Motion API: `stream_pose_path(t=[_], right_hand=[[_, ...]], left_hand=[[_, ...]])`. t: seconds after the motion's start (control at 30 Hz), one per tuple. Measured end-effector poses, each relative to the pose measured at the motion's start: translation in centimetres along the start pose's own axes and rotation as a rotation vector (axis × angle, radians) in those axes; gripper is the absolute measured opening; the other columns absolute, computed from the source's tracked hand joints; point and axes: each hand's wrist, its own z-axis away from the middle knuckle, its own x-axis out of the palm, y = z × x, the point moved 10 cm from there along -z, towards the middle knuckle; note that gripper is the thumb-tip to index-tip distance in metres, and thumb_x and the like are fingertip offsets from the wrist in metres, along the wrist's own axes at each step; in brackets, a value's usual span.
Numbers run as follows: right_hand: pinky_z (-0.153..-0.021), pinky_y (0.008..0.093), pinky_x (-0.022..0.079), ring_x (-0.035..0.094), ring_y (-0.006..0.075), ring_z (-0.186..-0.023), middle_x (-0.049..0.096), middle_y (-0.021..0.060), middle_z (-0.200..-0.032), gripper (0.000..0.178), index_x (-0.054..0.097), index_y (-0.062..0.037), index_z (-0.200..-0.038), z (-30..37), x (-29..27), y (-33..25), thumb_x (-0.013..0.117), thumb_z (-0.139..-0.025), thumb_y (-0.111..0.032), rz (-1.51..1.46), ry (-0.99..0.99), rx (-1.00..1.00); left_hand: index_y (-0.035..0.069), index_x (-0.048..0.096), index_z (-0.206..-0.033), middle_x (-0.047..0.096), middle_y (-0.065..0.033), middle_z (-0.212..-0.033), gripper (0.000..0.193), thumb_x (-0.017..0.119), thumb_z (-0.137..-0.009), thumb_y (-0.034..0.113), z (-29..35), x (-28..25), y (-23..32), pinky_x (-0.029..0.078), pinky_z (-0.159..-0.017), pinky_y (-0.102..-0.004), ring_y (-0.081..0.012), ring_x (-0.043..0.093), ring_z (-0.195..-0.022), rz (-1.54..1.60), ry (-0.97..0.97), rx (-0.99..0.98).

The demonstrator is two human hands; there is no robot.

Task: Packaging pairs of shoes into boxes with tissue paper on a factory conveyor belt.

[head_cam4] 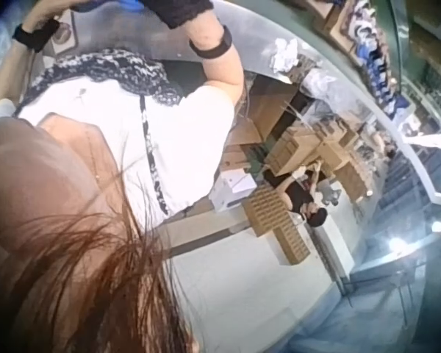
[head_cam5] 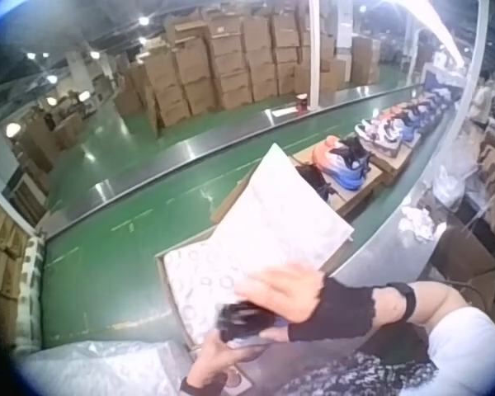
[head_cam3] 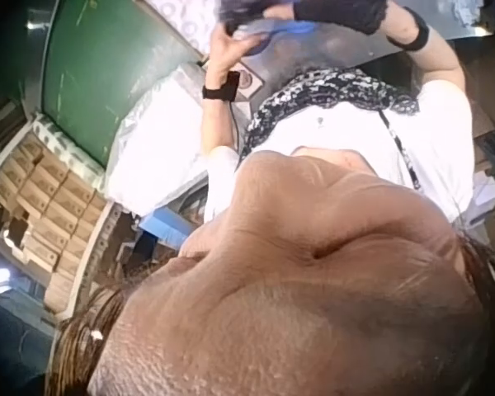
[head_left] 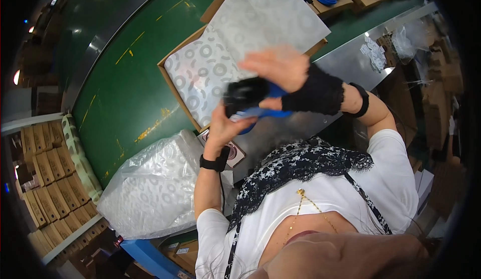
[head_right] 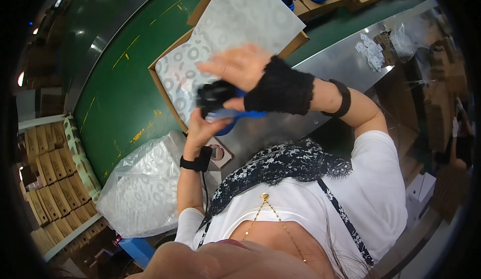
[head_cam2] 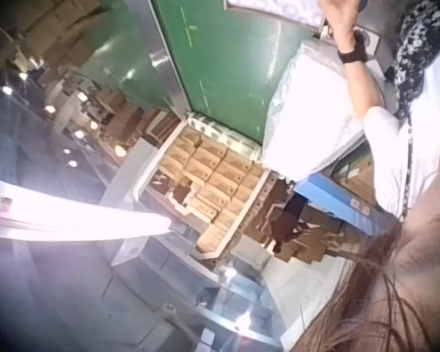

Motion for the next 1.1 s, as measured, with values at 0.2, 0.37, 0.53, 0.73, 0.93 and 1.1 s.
stream_pose_path(t=[0.2, 0.37, 0.53, 0.73, 0.93, 1.1], right_hand=[[-0.065, 0.0326, 0.046, 0.058, 0.0252, -0.072, 0.059, 0.0114, -0.075, 0.025, 0.056, -0.0031, -0.085, 5.1, 5.8, 4.0, 0.062, -0.071, -0.023, -0.403, -0.342, 0.372], [-0.073, 0.0327, 0.046, 0.059, 0.0231, -0.083, 0.060, 0.0140, -0.089, 0.045, 0.056, -0.0002, -0.098, 16.0, 14.4, 7.2, 0.065, -0.071, -0.035, -0.607, -0.690, 0.712], [-0.074, 0.0308, 0.045, 0.057, 0.0175, -0.085, 0.059, 0.0139, -0.095, 0.054, 0.054, 0.0044, -0.102, 16.8, 16.9, 10.0, 0.067, -0.068, -0.036, -0.783, -0.270, 1.067], [-0.059, 0.0284, 0.043, 0.053, 0.0127, -0.065, 0.059, 0.0074, -0.073, 0.033, 0.059, 0.0036, -0.079, 17.0, 16.2, 11.6, 0.067, -0.066, -0.026, -0.790, 0.279, 1.369], [-0.056, 0.0269, 0.042, 0.052, 0.0121, -0.060, 0.057, 0.0050, -0.064, 0.029, 0.059, 0.0038, -0.074, 18.6, 15.8, 12.8, 0.064, -0.068, -0.024, -0.719, 0.157, 1.374], [-0.054, 0.0268, 0.042, 0.051, 0.0122, -0.057, 0.056, 0.0042, -0.062, 0.030, 0.059, 0.0029, -0.074, 17.4, 14.7, 11.3, 0.065, -0.069, -0.026, -0.851, 0.215, 1.304]], left_hand=[[0.001, 0.049, -0.101, 0.056, -0.0045, -0.084, 0.035, 0.065, -0.075, 0.018, -1.0, -7.4, -5.8, 0.043, -0.063, -0.0209, -0.0112, 0.053, -0.072, 0.519, 0.466, 0.016], [0.001, 0.049, -0.104, 0.055, -0.0067, -0.094, 0.033, 0.058, -0.081, 0.024, -7.8, -7.2, -10.4, 0.046, -0.070, -0.0296, -0.0160, 0.055, -0.081, 0.936, 0.552, -0.072], [0.003, 0.046, -0.109, 0.051, -0.0145, -0.105, 0.047, 0.056, -0.080, 0.038, -10.4, -1.1, -17.7, 0.037, -0.078, -0.0604, -0.0307, 0.049, -0.100, 0.953, 0.236, -0.598], [0.000, 0.047, -0.105, 0.053, -0.0117, -0.100, 0.039, 0.061, -0.079, 0.025, -8.5, -3.5, -16.5, 0.044, -0.078, -0.0407, -0.0236, 0.053, -0.092, 0.735, 0.387, -0.497], [-0.003, 0.045, -0.110, 0.052, -0.0098, -0.106, 0.043, 0.064, -0.073, 0.005, -0.3, -8.8, -1.0, 0.041, -0.085, -0.0287, -0.0175, 0.052, -0.095, 0.550, 0.482, 0.181], [-0.007, 0.046, -0.108, 0.052, -0.0160, -0.106, 0.044, 0.066, -0.068, -0.002, 4.9, -8.7, 4.4, 0.051, -0.076, -0.0406, -0.0277, 0.055, -0.094, 0.621, 0.348, 0.185]])
